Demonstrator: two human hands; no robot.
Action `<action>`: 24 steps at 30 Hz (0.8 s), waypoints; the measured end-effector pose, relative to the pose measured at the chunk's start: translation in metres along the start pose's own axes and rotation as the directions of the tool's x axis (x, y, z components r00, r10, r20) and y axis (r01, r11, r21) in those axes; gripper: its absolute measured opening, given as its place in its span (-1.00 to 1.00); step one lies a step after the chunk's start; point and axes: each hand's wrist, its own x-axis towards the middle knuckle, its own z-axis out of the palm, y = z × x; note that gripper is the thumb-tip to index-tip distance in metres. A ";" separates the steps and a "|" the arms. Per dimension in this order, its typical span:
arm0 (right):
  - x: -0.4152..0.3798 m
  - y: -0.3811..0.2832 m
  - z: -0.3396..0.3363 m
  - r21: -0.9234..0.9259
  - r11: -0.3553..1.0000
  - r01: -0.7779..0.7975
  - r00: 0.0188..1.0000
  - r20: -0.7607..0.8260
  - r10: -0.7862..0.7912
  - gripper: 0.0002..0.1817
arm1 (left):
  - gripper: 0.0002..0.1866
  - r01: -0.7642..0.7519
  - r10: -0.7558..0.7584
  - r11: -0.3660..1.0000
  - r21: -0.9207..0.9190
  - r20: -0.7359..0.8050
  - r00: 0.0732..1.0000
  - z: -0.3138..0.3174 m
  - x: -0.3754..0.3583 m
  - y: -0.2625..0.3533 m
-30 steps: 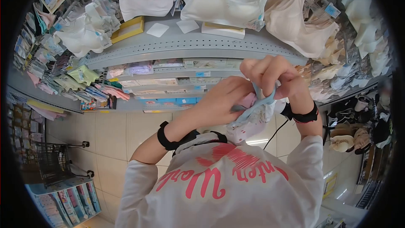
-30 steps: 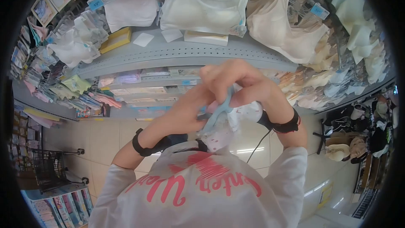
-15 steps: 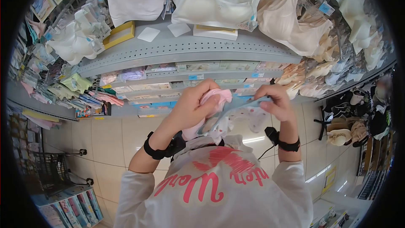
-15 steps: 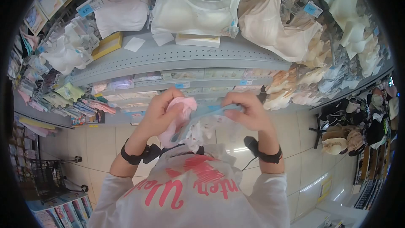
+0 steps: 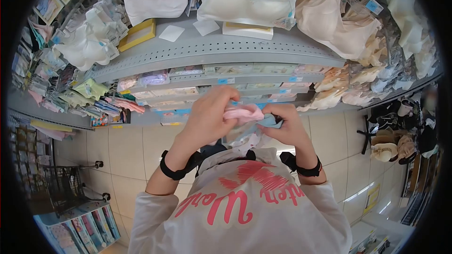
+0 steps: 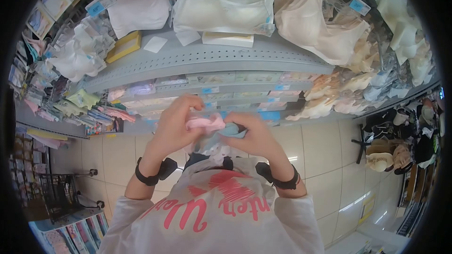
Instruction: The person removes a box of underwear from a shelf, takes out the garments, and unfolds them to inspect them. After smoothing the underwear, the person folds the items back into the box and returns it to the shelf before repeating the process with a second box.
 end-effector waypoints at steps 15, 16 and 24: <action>0.001 0.022 0.004 0.262 0.965 -0.020 0.999 -0.030 0.029 -0.87 | -0.86 0.436 -0.372 0.615 -0.657 0.246 0.895 0.000 -0.026 -0.008; 0.001 0.024 0.004 0.264 0.965 -0.014 1.000 -0.009 0.017 -0.87 | -0.86 0.438 -0.375 0.613 -0.658 0.246 0.894 -0.001 -0.028 -0.010; 0.003 0.022 0.005 0.198 0.978 0.064 0.997 0.024 -0.070 -0.84 | -0.80 0.518 -0.443 0.215 -0.828 0.389 0.807 0.000 -0.038 -0.013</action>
